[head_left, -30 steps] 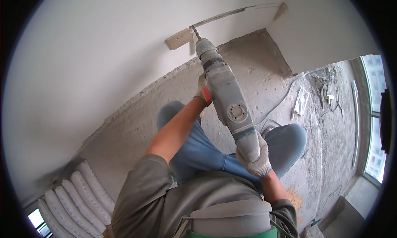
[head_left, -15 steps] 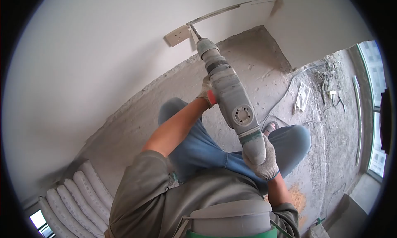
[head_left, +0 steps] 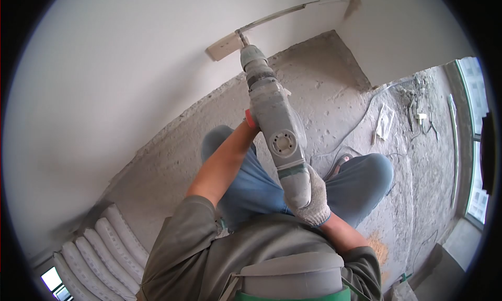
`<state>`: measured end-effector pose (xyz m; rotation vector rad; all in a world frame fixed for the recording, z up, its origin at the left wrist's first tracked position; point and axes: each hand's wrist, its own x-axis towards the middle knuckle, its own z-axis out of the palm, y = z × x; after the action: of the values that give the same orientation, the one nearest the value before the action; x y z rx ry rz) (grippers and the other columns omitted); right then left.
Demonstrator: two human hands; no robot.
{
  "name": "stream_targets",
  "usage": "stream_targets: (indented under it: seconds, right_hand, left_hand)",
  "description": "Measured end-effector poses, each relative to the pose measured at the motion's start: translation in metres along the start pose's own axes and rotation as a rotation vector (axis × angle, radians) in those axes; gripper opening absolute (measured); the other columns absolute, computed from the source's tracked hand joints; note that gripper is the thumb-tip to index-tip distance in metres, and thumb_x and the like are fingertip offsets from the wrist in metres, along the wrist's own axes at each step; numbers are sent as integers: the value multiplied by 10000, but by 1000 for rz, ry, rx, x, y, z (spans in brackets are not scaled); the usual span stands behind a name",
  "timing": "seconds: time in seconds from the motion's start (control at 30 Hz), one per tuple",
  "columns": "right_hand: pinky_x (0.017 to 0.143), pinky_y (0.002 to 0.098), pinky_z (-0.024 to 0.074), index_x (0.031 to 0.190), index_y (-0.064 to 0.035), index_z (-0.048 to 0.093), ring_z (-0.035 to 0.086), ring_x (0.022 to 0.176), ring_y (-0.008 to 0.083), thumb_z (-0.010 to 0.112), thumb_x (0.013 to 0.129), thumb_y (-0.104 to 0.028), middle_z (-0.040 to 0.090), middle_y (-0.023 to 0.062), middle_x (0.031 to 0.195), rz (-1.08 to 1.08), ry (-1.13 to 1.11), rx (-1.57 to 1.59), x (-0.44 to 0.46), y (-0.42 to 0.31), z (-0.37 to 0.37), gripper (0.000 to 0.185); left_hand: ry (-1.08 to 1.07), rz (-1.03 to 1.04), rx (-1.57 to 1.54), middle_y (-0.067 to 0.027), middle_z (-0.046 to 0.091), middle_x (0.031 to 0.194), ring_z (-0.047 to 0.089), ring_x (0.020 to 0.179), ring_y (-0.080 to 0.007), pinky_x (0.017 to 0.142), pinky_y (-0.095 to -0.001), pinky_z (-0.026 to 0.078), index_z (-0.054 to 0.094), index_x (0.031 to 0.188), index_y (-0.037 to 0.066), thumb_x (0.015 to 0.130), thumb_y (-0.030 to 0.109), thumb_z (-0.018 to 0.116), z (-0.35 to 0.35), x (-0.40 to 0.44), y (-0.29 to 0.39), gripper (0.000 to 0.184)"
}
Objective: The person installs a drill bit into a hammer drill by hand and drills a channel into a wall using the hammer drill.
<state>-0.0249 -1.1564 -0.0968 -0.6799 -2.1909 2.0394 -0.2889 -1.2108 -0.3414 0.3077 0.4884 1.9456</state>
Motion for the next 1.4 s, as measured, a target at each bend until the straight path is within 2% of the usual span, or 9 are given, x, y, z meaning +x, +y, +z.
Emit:
stream_targets:
  seconds: [0.03, 0.1, 0.13, 0.23, 0.3, 0.37, 0.43, 0.53, 1.4]
  right_hand:
    - [739, 383, 539, 1086, -45, 566, 649, 884, 224, 768, 760, -209, 622, 77, 967, -244, 11, -352, 2, 1, 0, 417]
    - [721, 357, 531, 1087, -42, 572, 650, 893, 194, 754, 758, -153, 629, 83, 994, -262, 1, -347, -2, 4, -8, 392]
    - [736, 348, 533, 1108, -37, 574, 651, 889, 185, 747, 758, -119, 639, 88, 994, 6, 10, -11, -7, 11, -16, 400]
    - [812, 306, 537, 1166, -31, 594, 656, 872, 144, 725, 759, -17, 687, 55, 956, 32, 81, -48, -11, -6, -41, 428]
    - [816, 310, 532, 1086, -35, 642, 655, 882, 134, 715, 747, -4, 702, 49, 970, -15, 35, -93, -11, -21, -61, 349]
    - [781, 304, 504, 976, -48, 689, 632, 839, 142, 666, 731, -76, 672, 29, 912, 18, 46, -17, -11, -27, -72, 248]
    - [771, 291, 481, 1020, -25, 672, 604, 828, 153, 645, 690, -148, 635, 35, 868, 8, 57, 97, -8, -22, -79, 353]
    - [732, 282, 467, 1193, 41, 615, 585, 809, 165, 657, 604, -242, 624, 66, 861, 58, 149, 369, -3, -26, -78, 655]
    - [743, 303, 487, 1238, 49, 579, 584, 825, 180, 617, 632, -152, 611, 79, 896, 39, 84, 511, 7, -10, -84, 640]
  left_hand:
    - [-1, -61, -129, -27, 526, 1000, 563, 916, -163, 866, -344, 516, 533, 1161, 112, 955, 387, 643, 14, 0, 7, 361]
    - [26, -113, -132, -35, 569, 1031, 589, 947, -169, 875, -343, 524, 557, 1173, 101, 956, 396, 637, 17, -1, 7, 374]
    - [34, -130, -132, -38, 584, 1041, 598, 957, -171, 878, -343, 527, 565, 1176, 98, 957, 399, 635, 24, -2, 9, 380]
    - [280, -22, -294, -64, 654, 1202, 617, 1076, -171, 983, -342, 496, 578, 1299, 64, 992, 206, 585, 88, -4, 29, 338]
    - [441, 220, 843, -70, 687, 1145, 653, 1017, -197, 931, -328, 509, 624, 1224, 40, 921, 142, 649, 100, -3, 23, 320]
    - [463, 235, 800, -89, 726, 1050, 683, 945, -207, 856, -321, 519, 668, 1127, 20, 862, 86, 697, 107, -4, 20, 275]
    - [520, 214, 1239, -140, 735, 952, 700, 892, -245, 808, -346, 527, 688, 1039, 9, 805, 146, 749, 105, -3, 21, 279]
    - [581, 162, 1461, -180, 716, 878, 699, 855, -304, 777, -377, 529, 695, 964, 20, 782, 234, 754, 121, -8, 29, 287]
    - [653, 135, 1450, -181, 712, 867, 693, 851, -341, 767, -404, 534, 690, 936, 29, 776, 285, 760, 119, -16, 32, 309]
